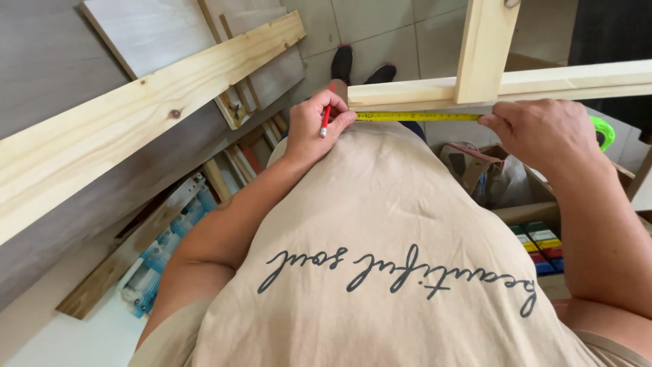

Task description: Measuring, marking, and assembling a wooden frame structure using a tape measure, pencil, and power drill.

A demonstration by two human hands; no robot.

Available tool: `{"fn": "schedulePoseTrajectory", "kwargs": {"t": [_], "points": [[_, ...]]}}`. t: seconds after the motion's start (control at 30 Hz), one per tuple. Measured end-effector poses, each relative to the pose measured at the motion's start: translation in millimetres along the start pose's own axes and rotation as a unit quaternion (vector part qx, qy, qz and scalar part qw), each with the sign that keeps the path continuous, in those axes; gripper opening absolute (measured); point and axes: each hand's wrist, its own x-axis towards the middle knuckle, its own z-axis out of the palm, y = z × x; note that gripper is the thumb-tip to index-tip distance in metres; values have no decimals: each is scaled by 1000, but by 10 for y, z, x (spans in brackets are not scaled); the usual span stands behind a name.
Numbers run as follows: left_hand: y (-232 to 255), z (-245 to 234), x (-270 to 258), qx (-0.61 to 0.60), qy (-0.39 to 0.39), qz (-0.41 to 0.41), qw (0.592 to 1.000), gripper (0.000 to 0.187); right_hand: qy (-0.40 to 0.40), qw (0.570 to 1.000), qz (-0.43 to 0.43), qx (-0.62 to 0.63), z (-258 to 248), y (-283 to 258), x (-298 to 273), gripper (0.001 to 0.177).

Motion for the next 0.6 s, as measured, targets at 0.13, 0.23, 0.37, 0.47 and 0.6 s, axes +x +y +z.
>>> {"fn": "schedulePoseTrajectory", "kwargs": {"t": [0.13,0.23,0.37,0.47,0.6], "points": [[-185,-12,87,26,2,38,999,21,-29,998,26,43,-17,-59,16,53],[-209,-15,110,19,-19,39,999,23,-35,996,24,84,-16,-88,-9,51],[-198,-39,145,11,-22,39,999,23,-34,989,43,137,-33,-69,10,51],[-156,-40,140,14,-21,22,999,22,-43,985,57,157,-103,-12,-61,51],[-112,10,74,14,13,22,1000,20,-19,988,62,142,7,224,-72,53]]}}
